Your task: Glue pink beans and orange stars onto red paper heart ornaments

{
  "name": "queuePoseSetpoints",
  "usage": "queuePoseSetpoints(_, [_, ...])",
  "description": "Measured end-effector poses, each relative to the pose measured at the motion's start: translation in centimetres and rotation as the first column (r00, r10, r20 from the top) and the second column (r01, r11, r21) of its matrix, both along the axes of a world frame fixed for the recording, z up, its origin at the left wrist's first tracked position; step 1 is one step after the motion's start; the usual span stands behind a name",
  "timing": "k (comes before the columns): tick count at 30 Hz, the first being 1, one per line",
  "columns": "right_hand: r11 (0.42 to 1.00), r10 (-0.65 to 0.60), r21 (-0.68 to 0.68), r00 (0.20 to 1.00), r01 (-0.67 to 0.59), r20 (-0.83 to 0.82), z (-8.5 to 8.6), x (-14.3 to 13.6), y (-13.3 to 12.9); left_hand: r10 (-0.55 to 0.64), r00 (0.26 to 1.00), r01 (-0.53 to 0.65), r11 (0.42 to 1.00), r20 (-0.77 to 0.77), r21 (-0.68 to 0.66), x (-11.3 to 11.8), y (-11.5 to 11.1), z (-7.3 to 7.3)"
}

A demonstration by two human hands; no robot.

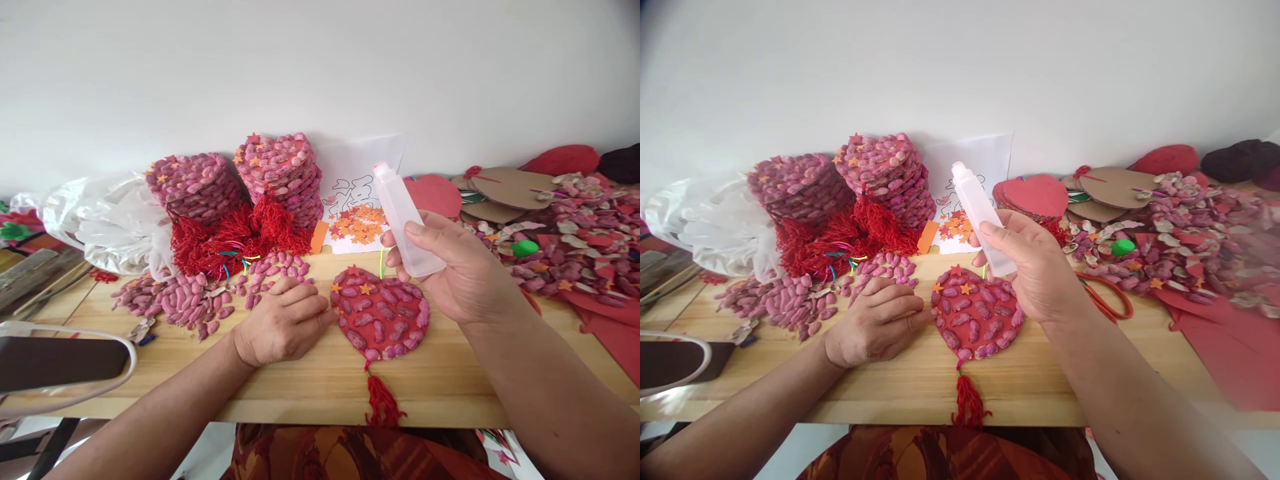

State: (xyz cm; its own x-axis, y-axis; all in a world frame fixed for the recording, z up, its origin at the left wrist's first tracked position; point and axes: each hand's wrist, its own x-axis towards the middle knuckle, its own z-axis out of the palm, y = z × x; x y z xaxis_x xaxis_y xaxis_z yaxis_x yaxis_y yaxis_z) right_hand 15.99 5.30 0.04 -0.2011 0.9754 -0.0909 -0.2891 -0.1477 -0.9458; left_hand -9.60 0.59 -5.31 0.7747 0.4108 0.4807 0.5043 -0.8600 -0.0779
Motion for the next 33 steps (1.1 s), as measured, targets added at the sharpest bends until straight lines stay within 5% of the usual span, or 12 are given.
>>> queuePoseSetpoints(6, [1.0, -0.013, 0.005, 1.0, 0.013, -0.022, 0.0, 0.0, -0.1, 0.018, 0.999, -0.016, 0.999, 0.049, -0.046, -0.3, 0.0, -0.2])
queuePoseSetpoints(13, [0.984, -0.148, 0.074, 0.975, 0.162, -0.169, 0.5, 0.5, -0.1, 0.254, 0.953, -0.229, 0.96, 0.165, -0.16, 0.3, 1.0, 1.0])
queuePoseSetpoints(19, [0.974, -0.193, 0.077, 0.957, 0.214, -0.216, 1.1, 1.1, -0.3, 0.357, 0.931, -0.337, 0.92, 0.076, -0.198, 1.7, 4.5, 2.1])
queuePoseSetpoints(33, [0.979, -0.179, 0.059, 0.959, 0.197, -0.221, 1.5, 1.2, -0.7, 0.403, 0.906, -0.413, 0.909, -0.132, -0.059, 5.8, 11.2, 1.1])
